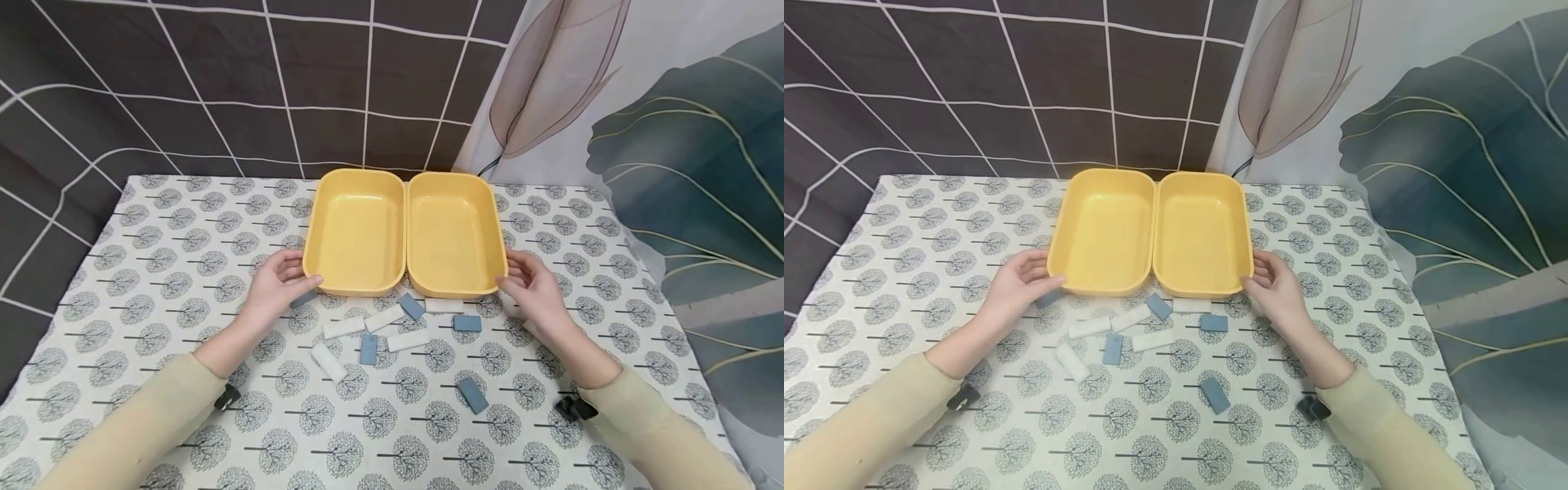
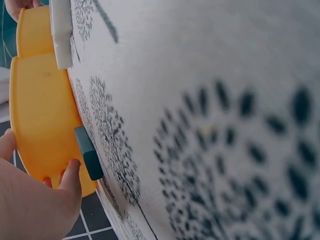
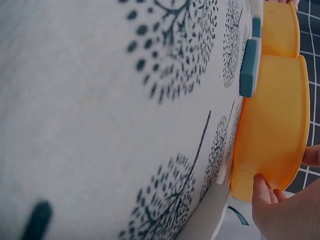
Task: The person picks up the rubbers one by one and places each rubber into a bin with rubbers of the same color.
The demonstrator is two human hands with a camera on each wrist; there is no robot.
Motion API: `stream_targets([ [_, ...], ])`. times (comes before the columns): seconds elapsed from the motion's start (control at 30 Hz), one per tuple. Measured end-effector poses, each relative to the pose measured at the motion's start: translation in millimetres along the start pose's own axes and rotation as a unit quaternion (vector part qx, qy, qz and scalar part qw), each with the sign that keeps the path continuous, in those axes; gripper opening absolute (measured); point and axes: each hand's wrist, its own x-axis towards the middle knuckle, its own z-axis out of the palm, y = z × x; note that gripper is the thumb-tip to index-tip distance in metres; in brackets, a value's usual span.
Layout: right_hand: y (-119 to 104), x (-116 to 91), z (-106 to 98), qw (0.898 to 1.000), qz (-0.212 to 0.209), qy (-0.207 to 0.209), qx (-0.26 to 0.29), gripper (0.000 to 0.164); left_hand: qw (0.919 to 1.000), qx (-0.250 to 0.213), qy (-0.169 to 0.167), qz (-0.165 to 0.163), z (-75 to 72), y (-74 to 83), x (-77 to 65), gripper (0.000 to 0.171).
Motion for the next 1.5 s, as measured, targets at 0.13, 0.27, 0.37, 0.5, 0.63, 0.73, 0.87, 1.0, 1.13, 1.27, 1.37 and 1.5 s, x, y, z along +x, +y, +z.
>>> stream_targets([
  [0.13, 0, 0, 0, 1.000, 0.001, 0.000, 0.001, 0.067, 1.0000, -0.003, 0.002, -0.001, 1.4, -0.1, 1.5, 0.071],
  [0.27, -1, 1, 0, 1.000, -0.001, -0.002, -0.004, 0.068, 1.0000, 0.002, 0.005, -0.002, 1.5, -1.4, 3.6, 0.069],
  [0.37, -2, 1, 0, 1.000, -0.005, -0.001, -0.015, 0.068, 1.0000, 0.006, 0.007, -0.003, 1.3, -2.0, 4.6, 0.069],
  [0.5, -2, 2, -1, 1.000, -0.002, 0.001, -0.022, 0.068, 1.0000, 0.003, 0.006, -0.001, 2.1, -2.0, 4.7, 0.069],
  [0.63, -1, 2, -3, 1.000, 0.002, -0.008, -0.019, 0.069, 1.0000, -0.002, 0.002, 0.004, 2.0, -2.3, 4.9, 0.069],
  [0.73, 0, 1, -5, 1.000, 0.002, -0.017, -0.014, 0.068, 0.9999, 0.000, -0.003, 0.010, -0.3, -3.5, 5.6, 0.069],
  [0.87, 2, -1, -10, 0.999, -0.015, -0.026, -0.022, 0.067, 0.9997, 0.007, -0.012, 0.021, -5.4, -6.7, 7.3, 0.068],
  [1.0, 3, -3, -17, 0.998, -0.041, -0.031, -0.043, 0.066, 0.9989, 0.010, -0.026, 0.037, -11.9, -8.6, 10.3, 0.067],
  [1.13, 6, -6, -25, 0.997, -0.055, -0.021, -0.043, 0.062, 0.9982, 0.012, -0.033, 0.049, -18.1, -8.6, 18.3, 0.065],
  [1.27, 11, -9, -34, 0.998, -0.057, -0.018, -0.038, 0.059, 0.9979, -0.006, -0.046, 0.045, -22.3, -8.4, 29.5, 0.065],
  [1.37, 16, -11, -42, 0.998, -0.044, -0.022, -0.036, 0.059, 0.9976, -0.015, -0.054, 0.040, -24.3, -7.6, 37.1, 0.064],
  [1.5, 20, -12, -52, 0.998, -0.027, -0.024, -0.061, 0.059, 0.9970, -0.039, -0.059, 0.032, -26.6, -6.0, 45.2, 0.064],
])
